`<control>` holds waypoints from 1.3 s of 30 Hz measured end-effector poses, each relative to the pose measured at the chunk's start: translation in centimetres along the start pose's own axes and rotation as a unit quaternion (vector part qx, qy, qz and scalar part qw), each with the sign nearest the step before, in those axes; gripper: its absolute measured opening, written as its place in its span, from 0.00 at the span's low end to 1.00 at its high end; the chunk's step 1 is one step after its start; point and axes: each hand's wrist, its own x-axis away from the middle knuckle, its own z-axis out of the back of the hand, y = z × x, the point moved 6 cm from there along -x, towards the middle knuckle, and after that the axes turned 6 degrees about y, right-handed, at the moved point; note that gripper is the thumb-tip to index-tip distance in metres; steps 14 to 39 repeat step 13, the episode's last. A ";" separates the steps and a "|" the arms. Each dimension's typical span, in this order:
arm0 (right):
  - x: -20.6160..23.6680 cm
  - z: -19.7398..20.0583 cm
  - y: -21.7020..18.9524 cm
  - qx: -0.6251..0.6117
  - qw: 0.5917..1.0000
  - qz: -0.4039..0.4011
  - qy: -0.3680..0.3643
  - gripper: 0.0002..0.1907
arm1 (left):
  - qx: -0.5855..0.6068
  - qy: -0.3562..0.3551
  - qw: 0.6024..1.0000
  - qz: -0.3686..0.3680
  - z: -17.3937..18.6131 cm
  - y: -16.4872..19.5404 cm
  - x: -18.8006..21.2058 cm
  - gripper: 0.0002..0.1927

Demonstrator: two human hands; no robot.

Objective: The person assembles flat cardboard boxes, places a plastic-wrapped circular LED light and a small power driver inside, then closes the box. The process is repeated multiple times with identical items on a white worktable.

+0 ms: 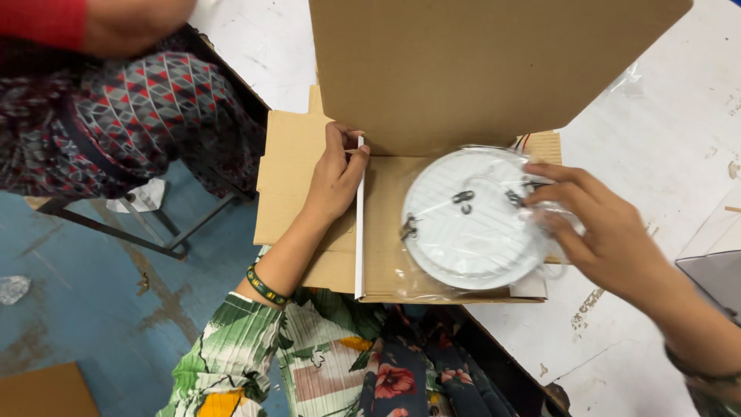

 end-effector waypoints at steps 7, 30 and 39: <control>-5.3 -5.9 -1.7 -0.073 0.985 0.132 -0.080 0.11 | 0.024 0.035 0.999 0.001 1.3 -1.2 -0.7 0.12; -4.8 -5.3 0.1 -0.006 0.986 0.119 -0.118 0.33 | 0.038 0.024 0.999 0.014 1.3 -1.7 -0.4 0.11; -4.8 -5.3 0.1 -0.006 0.986 0.119 -0.118 0.33 | 0.038 0.024 0.999 0.014 1.3 -1.7 -0.4 0.11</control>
